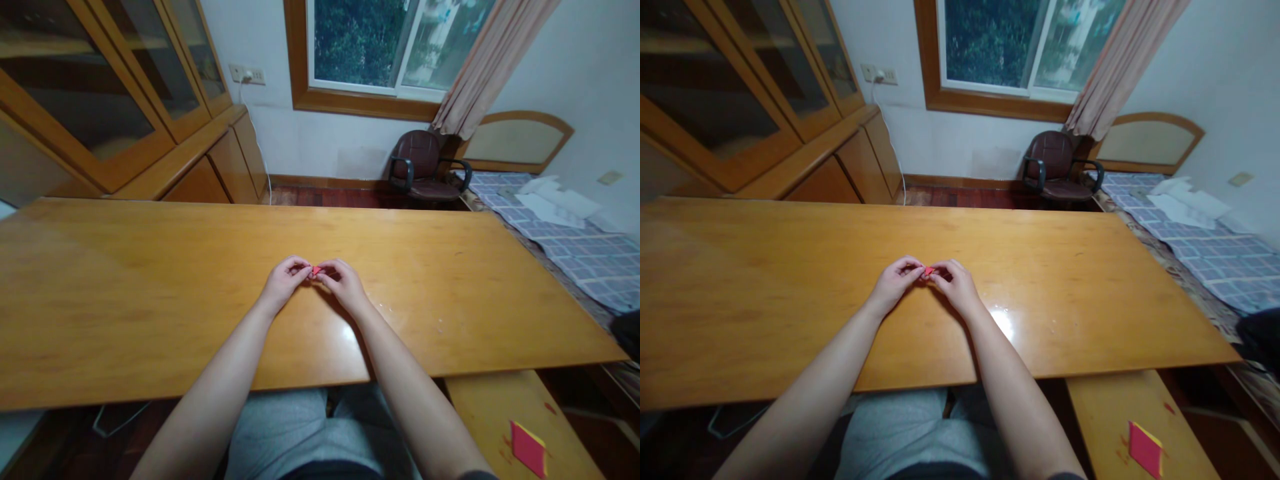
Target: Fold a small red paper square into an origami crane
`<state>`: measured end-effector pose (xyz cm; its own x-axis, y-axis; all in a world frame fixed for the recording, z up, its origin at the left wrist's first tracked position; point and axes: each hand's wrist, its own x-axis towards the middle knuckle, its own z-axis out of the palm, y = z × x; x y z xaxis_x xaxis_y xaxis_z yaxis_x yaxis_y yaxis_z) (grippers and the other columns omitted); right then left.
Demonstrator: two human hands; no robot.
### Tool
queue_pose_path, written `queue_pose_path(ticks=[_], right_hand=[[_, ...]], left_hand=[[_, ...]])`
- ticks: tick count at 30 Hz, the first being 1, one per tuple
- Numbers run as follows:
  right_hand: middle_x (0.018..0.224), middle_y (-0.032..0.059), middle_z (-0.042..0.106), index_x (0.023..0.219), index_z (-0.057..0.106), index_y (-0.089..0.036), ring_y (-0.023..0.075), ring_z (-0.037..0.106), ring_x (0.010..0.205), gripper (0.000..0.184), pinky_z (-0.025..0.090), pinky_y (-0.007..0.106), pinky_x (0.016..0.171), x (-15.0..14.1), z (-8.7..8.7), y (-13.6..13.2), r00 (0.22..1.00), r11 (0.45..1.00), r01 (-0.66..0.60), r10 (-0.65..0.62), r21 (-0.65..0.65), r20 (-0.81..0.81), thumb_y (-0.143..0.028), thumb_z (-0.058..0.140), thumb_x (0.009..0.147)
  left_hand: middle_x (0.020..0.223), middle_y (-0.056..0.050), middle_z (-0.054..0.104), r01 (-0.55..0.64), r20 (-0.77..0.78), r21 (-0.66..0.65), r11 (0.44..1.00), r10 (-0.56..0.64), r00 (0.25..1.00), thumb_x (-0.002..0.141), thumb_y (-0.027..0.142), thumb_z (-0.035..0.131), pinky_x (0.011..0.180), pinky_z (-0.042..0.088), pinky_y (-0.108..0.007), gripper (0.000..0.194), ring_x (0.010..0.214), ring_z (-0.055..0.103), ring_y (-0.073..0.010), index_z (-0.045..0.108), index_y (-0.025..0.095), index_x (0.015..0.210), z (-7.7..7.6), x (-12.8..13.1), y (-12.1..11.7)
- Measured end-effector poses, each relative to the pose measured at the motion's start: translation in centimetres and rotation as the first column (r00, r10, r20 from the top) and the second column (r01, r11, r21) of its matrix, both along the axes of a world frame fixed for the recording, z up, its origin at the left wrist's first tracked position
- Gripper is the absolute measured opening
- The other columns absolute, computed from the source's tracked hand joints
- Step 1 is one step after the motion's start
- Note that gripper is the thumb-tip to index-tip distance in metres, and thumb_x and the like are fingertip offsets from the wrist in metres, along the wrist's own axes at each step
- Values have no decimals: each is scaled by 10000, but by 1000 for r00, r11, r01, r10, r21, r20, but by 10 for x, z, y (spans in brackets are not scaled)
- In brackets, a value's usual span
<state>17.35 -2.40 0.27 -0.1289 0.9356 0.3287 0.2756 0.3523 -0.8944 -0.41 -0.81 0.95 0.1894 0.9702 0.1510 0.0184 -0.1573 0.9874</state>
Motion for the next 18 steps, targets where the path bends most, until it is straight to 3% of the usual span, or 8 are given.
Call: queue_pose_path(ticks=[9,14,18], right_hand=[[890,39,701,925,688,-180,153,645,801,109,509,282,770,-2,2,-2,999,999,28,-29,33,33,-181,625,836],[885,43,687,920,662,-188,159,635,792,103,509,291,753,-2,5,-4,997,998,14,-19,63,78,-187,602,837],[865,28,665,1050,567,-190,148,632,746,232,517,287,716,-3,-1,-3,1000,1000,23,-24,20,9,-206,601,821]], left_hand=[[765,-35,674,42,5,-35,999,-41,999,759,386,724,698,542,-296,258,709,642,-152,636,150,816,1,2,-1],[835,-55,699,16,24,-80,997,-14,1000,735,398,740,700,558,-302,320,738,665,-164,642,149,911,0,3,-2],[838,-57,705,31,-5,-65,997,-31,999,746,401,732,701,558,-300,301,734,661,-164,666,150,898,-1,4,-2]])
